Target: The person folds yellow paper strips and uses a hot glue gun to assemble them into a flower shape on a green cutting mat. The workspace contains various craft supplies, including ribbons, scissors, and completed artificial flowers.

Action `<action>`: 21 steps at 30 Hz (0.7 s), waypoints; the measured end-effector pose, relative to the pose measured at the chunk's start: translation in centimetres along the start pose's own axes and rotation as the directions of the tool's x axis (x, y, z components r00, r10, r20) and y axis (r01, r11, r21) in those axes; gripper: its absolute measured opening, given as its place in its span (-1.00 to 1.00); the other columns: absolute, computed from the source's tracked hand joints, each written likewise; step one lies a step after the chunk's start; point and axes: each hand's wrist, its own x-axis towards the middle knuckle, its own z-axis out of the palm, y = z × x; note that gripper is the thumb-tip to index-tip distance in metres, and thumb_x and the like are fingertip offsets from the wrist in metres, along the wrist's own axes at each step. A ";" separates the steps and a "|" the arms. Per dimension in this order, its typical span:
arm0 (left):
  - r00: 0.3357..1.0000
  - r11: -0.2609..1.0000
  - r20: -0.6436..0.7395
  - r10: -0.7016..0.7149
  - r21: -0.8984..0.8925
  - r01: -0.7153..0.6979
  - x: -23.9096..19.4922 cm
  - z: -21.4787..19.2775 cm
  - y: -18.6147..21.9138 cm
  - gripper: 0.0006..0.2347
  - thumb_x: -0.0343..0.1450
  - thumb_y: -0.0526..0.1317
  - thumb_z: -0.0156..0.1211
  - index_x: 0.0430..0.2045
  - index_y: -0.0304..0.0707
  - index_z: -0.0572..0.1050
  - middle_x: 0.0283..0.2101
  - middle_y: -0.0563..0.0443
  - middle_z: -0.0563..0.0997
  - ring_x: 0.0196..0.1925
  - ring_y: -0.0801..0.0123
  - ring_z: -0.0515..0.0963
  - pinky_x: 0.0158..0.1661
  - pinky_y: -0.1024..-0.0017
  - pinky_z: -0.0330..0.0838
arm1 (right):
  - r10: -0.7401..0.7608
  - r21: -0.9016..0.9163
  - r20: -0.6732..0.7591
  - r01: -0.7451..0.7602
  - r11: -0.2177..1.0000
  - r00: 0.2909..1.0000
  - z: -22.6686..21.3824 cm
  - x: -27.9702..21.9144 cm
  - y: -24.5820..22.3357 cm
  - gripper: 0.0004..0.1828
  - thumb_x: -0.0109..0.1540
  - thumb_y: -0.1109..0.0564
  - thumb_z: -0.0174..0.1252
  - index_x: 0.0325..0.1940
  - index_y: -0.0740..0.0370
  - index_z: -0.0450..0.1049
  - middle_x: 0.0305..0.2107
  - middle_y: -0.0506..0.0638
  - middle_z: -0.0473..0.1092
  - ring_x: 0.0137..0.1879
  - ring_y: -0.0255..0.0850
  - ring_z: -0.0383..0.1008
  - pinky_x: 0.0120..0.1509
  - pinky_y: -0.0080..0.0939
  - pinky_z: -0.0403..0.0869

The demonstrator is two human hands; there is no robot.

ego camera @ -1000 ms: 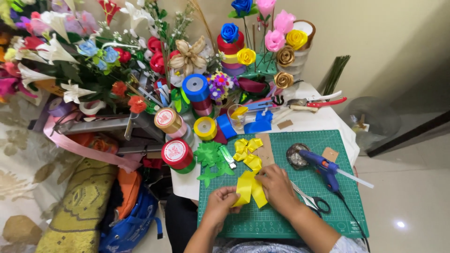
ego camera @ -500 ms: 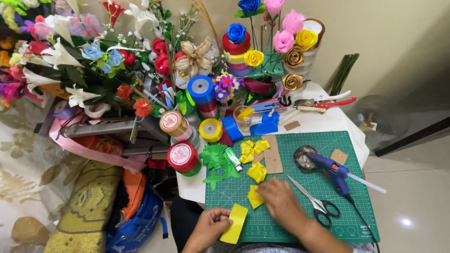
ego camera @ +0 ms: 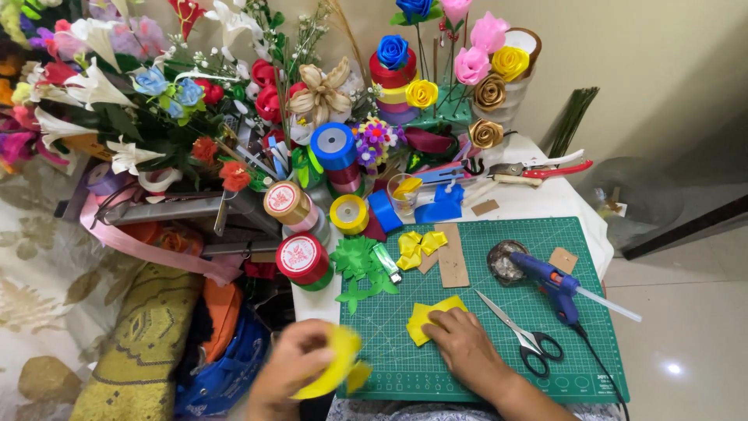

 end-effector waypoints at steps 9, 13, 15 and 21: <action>0.926 0.994 0.365 -0.094 -0.013 0.106 6.1 8.9 5.0 -0.80 0.43 -0.25 0.37 -0.15 -0.36 0.62 -0.37 0.10 0.66 -0.45 0.61 0.53 -0.44 0.65 0.39 | 0.252 0.638 0.001 -0.195 0.745 0.968 -6.5 2.5 -2.1 -0.52 0.15 0.13 0.30 0.17 0.14 0.57 0.02 0.06 0.57 0.18 -0.09 0.54 0.28 -0.02 0.46; 0.917 0.992 0.384 -0.110 -0.012 0.124 8.5 10.8 7.0 -0.77 0.43 -0.25 0.36 -0.09 -0.37 0.61 -0.17 0.02 0.71 -0.24 0.52 0.65 -0.23 0.57 0.56 | 0.256 0.847 0.253 -0.342 0.407 0.933 -6.9 3.3 -2.7 -0.14 -0.03 0.01 0.55 0.30 0.21 0.38 0.04 0.03 0.53 0.14 -0.17 0.56 0.22 -0.16 0.54; 0.920 0.990 0.373 -0.116 -0.025 0.135 9.7 11.3 7.0 -0.81 0.42 -0.29 0.35 -0.12 -0.34 0.61 -0.21 0.05 0.71 -0.26 0.50 0.68 -0.20 0.58 0.59 | 0.185 0.745 0.350 -0.392 0.540 0.918 -5.6 3.8 -2.4 -0.14 0.00 0.09 0.55 0.31 0.10 0.29 0.08 -0.01 0.42 0.17 -0.13 0.47 0.18 -0.18 0.50; 0.982 0.987 0.109 -0.156 0.058 0.150 11.1 10.4 4.8 -0.76 0.39 -0.27 0.34 -0.09 -0.33 0.59 -0.27 0.12 0.65 -0.24 0.56 0.60 -0.21 0.59 0.50 | 0.159 0.447 0.409 -0.349 0.824 0.899 -5.2 3.4 -2.4 -0.31 0.08 -0.03 0.48 0.29 -0.06 0.46 0.21 -0.05 0.43 0.30 -0.07 0.41 0.33 -0.04 0.35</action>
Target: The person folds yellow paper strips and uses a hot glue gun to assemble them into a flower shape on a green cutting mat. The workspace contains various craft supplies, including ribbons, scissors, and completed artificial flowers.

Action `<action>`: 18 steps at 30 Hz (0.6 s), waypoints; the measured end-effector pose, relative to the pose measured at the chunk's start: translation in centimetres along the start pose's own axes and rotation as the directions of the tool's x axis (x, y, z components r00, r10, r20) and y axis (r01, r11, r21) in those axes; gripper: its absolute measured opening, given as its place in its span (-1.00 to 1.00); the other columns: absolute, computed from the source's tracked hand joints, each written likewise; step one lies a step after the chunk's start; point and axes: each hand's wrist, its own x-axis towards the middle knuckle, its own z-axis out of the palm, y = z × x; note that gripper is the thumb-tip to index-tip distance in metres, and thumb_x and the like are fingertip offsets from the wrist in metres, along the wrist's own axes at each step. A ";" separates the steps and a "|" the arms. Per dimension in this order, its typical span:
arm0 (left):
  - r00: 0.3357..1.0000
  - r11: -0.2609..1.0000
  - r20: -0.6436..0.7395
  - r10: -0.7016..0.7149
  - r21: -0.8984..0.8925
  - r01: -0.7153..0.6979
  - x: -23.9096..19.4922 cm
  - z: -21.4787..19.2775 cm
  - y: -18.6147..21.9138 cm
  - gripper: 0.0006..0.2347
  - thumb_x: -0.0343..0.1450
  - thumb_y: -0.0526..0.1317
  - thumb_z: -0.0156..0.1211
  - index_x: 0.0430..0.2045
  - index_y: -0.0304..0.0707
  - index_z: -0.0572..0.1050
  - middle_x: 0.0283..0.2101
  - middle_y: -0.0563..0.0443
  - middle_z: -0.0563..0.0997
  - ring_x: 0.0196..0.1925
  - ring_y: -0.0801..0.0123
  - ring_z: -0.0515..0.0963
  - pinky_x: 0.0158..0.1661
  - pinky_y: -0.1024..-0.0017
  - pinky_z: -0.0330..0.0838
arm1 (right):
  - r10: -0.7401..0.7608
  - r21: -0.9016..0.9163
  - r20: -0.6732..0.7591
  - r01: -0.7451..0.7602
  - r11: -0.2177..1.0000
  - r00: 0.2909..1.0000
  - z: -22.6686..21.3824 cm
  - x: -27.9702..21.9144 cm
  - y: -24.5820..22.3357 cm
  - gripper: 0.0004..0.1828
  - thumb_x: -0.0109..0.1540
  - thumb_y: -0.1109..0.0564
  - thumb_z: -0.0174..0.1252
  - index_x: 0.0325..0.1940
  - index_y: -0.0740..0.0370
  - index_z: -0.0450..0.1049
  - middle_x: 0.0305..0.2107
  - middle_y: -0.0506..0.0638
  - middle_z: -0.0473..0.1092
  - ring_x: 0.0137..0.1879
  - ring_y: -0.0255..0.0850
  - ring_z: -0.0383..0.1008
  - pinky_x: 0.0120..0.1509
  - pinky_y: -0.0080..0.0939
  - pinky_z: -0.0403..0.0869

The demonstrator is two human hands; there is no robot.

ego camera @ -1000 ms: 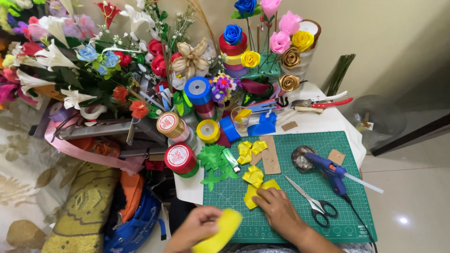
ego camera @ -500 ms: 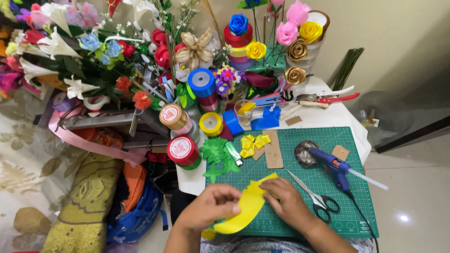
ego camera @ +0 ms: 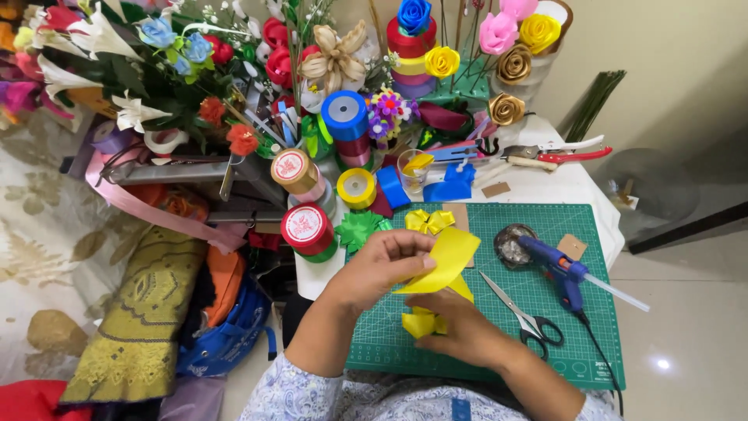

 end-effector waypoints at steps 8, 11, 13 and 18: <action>0.972 0.984 -0.223 0.069 -0.144 -0.103 -2.1 -4.1 -1.3 -0.73 0.36 -0.33 0.35 -0.06 -0.34 0.57 -0.19 -0.02 0.66 -0.31 0.43 0.61 -0.36 0.52 0.51 | -0.087 0.304 -0.307 0.185 0.935 0.948 0.1 -1.9 3.0 -0.84 0.22 0.13 0.27 -0.30 0.20 0.74 -0.37 0.00 0.64 -0.13 -0.16 0.61 0.03 -0.14 0.55; 0.925 0.892 -0.309 0.221 -0.319 -0.320 -4.9 -5.5 1.8 -0.70 0.39 -0.33 0.29 -0.02 -0.43 0.49 -0.24 -0.10 0.61 -0.42 0.40 0.57 -0.47 0.57 0.44 | -0.057 0.176 -0.397 0.137 0.975 0.916 0.3 -2.6 4.7 -0.85 0.20 0.11 0.29 -0.32 0.17 0.74 -0.41 -0.04 0.65 -0.18 -0.22 0.59 -0.04 -0.19 0.55; 0.887 0.818 -0.338 0.314 -0.378 -0.433 -6.8 -6.0 3.6 -0.72 0.40 -0.33 0.28 -0.04 -0.46 0.46 -0.37 -0.02 0.56 -0.50 0.50 0.49 -0.49 0.69 0.33 | -0.080 0.093 -0.422 0.131 0.987 0.903 0.4 -3.0 5.1 -0.86 0.20 0.10 0.29 -0.33 0.14 0.74 -0.42 -0.07 0.65 -0.19 -0.25 0.58 -0.08 -0.22 0.55; 0.903 0.916 -0.371 0.215 -0.245 -0.319 -7.7 -7.2 -0.7 -0.87 0.37 -0.35 0.31 -0.26 -0.33 0.56 -0.39 -0.25 0.67 -0.48 0.08 0.68 -0.43 0.25 0.60 | 0.003 -0.274 -0.481 -0.154 0.949 0.877 1.1 -4.7 5.3 -0.65 0.13 -0.07 0.40 -0.09 0.11 0.61 -0.18 -0.08 0.58 -0.05 -0.17 0.57 0.01 -0.13 0.53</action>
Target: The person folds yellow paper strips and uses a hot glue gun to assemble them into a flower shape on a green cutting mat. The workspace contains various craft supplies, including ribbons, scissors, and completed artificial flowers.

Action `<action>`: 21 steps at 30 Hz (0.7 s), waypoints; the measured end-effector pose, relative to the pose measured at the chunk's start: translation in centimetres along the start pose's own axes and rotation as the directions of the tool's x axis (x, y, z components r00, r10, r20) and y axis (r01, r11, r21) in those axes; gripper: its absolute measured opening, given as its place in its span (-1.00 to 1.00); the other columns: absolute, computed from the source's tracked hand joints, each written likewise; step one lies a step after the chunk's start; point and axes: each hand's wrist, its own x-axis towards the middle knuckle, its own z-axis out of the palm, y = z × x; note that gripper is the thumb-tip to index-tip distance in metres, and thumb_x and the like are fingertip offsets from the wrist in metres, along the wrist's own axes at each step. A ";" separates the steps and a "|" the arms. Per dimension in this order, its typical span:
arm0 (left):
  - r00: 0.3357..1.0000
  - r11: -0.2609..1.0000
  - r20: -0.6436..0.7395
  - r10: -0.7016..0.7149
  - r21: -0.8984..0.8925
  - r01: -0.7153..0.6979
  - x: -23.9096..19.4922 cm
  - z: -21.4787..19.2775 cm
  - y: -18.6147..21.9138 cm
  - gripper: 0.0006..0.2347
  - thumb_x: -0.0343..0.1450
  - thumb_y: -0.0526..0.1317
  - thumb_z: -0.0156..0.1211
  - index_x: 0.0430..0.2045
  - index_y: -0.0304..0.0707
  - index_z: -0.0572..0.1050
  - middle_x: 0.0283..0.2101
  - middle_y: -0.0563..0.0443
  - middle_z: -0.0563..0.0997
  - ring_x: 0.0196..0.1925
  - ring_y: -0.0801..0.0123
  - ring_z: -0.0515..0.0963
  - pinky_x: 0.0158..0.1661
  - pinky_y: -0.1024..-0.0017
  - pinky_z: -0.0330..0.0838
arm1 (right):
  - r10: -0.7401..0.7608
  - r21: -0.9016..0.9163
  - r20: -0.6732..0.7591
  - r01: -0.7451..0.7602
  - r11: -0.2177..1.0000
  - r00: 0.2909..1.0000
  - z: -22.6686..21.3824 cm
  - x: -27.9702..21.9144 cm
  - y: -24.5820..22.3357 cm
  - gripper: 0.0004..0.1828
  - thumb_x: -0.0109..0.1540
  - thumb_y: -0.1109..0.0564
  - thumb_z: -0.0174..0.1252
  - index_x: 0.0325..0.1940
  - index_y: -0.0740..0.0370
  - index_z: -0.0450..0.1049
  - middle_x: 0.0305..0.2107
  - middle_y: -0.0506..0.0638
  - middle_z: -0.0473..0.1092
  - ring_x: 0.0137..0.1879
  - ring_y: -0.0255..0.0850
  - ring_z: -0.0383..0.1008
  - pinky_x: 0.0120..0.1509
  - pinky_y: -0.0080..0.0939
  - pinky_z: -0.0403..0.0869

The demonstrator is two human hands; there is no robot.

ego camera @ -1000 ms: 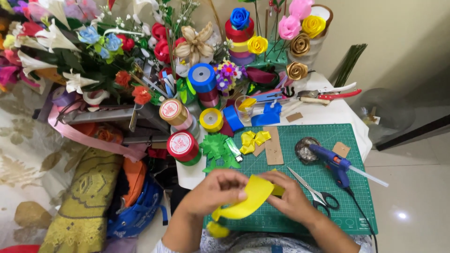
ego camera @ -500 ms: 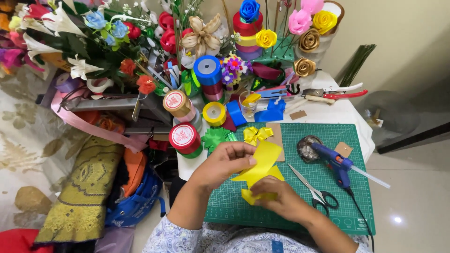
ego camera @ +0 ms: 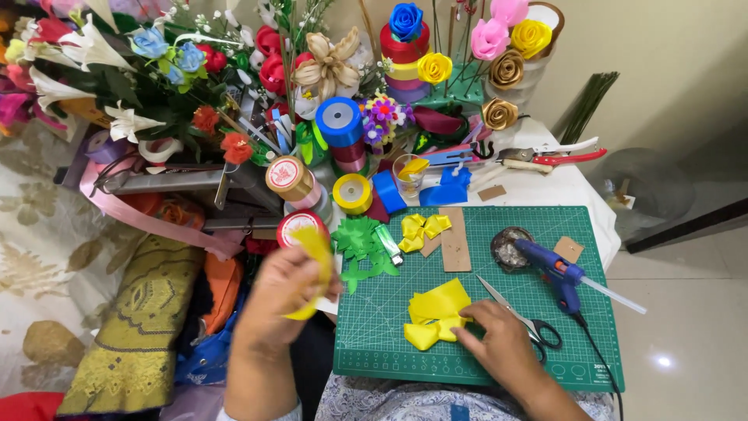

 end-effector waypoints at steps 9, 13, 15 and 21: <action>0.824 0.784 -0.197 -0.531 0.255 0.566 -4.2 -1.6 -15.1 -0.81 0.46 -0.18 0.27 -0.55 0.03 0.40 -0.39 0.25 0.34 -0.29 0.54 0.33 -0.20 0.41 0.33 | 0.139 -0.219 0.088 -0.117 0.969 0.986 2.0 -0.9 -1.8 -0.23 0.01 -0.47 0.46 0.02 0.07 0.45 -0.17 -0.06 0.52 -0.11 -0.12 0.57 -0.17 -0.06 0.56; 0.809 0.788 -0.267 -0.524 0.208 0.579 -5.2 -0.7 -15.2 -0.83 0.46 -0.18 0.25 -0.53 0.04 0.41 -0.39 0.26 0.33 -0.29 0.55 0.32 -0.15 0.40 0.22 | 0.150 -0.176 0.117 -0.128 0.976 0.982 2.9 -0.7 -2.3 -0.32 0.00 -0.40 0.52 -0.08 -0.01 0.42 -0.29 -0.14 0.49 -0.22 -0.20 0.53 -0.28 -0.13 0.46; 0.823 0.831 -0.225 -0.521 0.086 0.549 -5.4 -0.8 -16.1 -0.85 0.47 -0.24 0.28 -0.50 -0.06 0.45 -0.41 0.23 0.39 -0.32 0.56 0.45 -0.28 0.50 0.31 | 0.141 -0.100 0.122 -0.129 0.987 0.982 3.3 -0.7 -2.6 -0.38 0.00 -0.30 0.55 -0.09 -0.02 0.42 -0.27 -0.18 0.51 -0.21 -0.17 0.56 -0.26 -0.10 0.44; 0.776 0.797 -0.301 -0.554 0.077 0.599 -5.8 -0.1 -16.1 -0.80 0.50 -0.20 0.25 -0.50 0.01 0.34 -0.38 0.22 0.27 -0.25 0.53 0.26 -0.16 0.45 0.16 | 0.256 -0.001 0.245 -0.263 0.965 0.935 3.4 -0.7 -3.9 -0.19 0.00 -0.17 0.59 0.24 -0.09 0.38 -0.31 -0.25 0.47 -0.36 -0.29 0.43 -0.25 -0.16 0.41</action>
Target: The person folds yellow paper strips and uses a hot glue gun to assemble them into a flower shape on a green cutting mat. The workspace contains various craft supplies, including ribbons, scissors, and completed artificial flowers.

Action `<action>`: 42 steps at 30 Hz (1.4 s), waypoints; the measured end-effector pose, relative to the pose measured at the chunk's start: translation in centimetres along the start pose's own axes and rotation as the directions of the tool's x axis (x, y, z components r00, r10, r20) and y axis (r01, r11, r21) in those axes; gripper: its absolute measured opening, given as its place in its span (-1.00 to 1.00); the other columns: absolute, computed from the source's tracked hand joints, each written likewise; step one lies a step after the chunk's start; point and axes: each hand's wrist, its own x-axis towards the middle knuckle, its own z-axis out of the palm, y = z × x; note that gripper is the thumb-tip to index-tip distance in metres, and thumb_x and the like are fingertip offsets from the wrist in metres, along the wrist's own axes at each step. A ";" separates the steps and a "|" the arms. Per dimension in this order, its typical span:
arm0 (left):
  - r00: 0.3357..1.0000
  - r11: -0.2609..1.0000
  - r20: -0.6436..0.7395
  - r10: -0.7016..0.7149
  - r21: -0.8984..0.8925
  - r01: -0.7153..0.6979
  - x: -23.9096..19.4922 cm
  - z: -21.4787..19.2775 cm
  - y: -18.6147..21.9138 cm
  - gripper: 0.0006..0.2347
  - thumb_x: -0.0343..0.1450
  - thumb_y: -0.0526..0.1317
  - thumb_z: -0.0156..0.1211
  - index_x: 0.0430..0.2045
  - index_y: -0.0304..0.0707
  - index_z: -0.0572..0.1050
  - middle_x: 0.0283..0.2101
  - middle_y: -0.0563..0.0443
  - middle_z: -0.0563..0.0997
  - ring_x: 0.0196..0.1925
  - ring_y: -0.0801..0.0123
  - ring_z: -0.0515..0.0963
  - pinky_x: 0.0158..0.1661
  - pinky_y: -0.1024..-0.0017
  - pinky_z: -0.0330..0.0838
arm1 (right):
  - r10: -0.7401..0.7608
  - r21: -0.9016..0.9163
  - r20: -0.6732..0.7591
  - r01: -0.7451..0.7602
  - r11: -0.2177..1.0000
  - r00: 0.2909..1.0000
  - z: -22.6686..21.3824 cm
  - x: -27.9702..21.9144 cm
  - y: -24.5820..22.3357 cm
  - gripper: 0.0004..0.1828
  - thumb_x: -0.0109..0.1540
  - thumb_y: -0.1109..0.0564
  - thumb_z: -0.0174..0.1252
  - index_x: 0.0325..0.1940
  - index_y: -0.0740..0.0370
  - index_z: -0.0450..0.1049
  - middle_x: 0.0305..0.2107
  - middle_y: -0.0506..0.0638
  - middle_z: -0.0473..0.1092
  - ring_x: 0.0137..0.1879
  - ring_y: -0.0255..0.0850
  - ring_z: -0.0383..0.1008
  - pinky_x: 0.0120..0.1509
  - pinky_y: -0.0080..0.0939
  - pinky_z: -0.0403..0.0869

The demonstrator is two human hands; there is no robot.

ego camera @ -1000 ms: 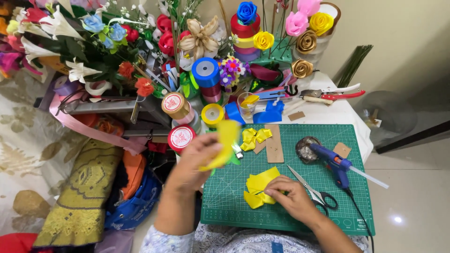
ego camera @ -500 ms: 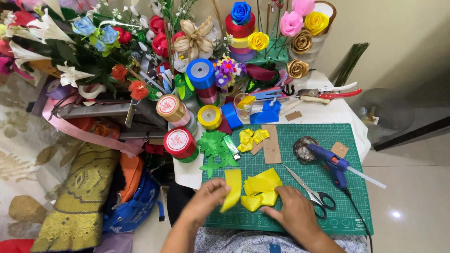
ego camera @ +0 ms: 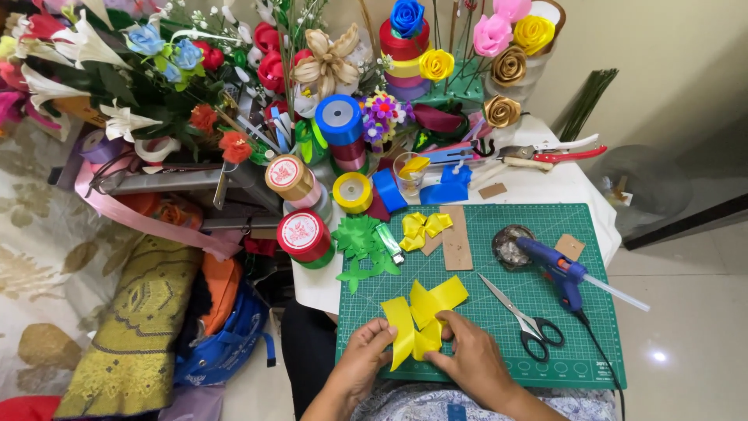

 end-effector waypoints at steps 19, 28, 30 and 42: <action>0.961 0.971 0.258 0.104 -0.236 -0.042 1.3 2.7 3.1 -0.91 0.47 -0.25 0.18 -0.37 -0.24 0.44 -0.12 -0.22 0.69 0.06 0.12 0.70 0.02 0.26 0.58 | -0.085 0.145 0.102 0.070 0.987 0.991 -0.1 -1.0 0.6 -0.44 0.10 0.03 0.44 0.12 -0.14 0.36 -0.24 -0.14 0.56 -0.04 -0.20 0.60 0.01 -0.16 0.51; 0.971 0.903 0.218 -0.096 -0.392 0.177 2.6 4.7 4.8 -0.79 0.47 -0.33 0.16 -0.07 -0.47 0.42 0.08 -0.42 0.62 0.05 -0.11 0.65 0.10 0.09 0.56 | 0.155 0.572 0.114 -0.192 0.797 0.981 -9.2 -3.1 -2.9 -0.44 0.10 0.23 0.40 0.20 0.01 0.57 -0.34 -0.08 0.61 -0.39 -0.31 0.46 -0.28 -0.33 0.40; 0.975 0.904 0.181 -0.132 -0.381 0.193 2.0 5.0 5.2 -0.78 0.50 -0.33 0.11 -0.02 -0.44 0.38 0.09 -0.42 0.62 0.07 -0.11 0.65 0.08 0.11 0.55 | 0.315 0.783 -0.052 -0.158 0.602 0.948 -12.7 -3.4 -5.2 -0.46 0.09 0.38 0.26 0.18 0.25 0.52 -0.15 0.24 0.64 -0.07 0.08 0.71 0.04 0.04 0.71; 0.935 0.930 0.356 -0.005 -0.342 0.135 0.0 6.0 5.0 -0.86 0.49 -0.28 0.11 -0.27 -0.29 0.28 0.22 -0.44 0.57 0.20 -0.17 0.62 0.15 0.12 0.55 | -0.063 0.244 -0.278 0.134 0.960 0.958 -6.1 17.5 -2.0 -0.52 0.27 0.19 0.15 0.30 0.07 0.44 0.19 0.05 0.42 0.30 0.00 0.42 0.34 -0.01 0.40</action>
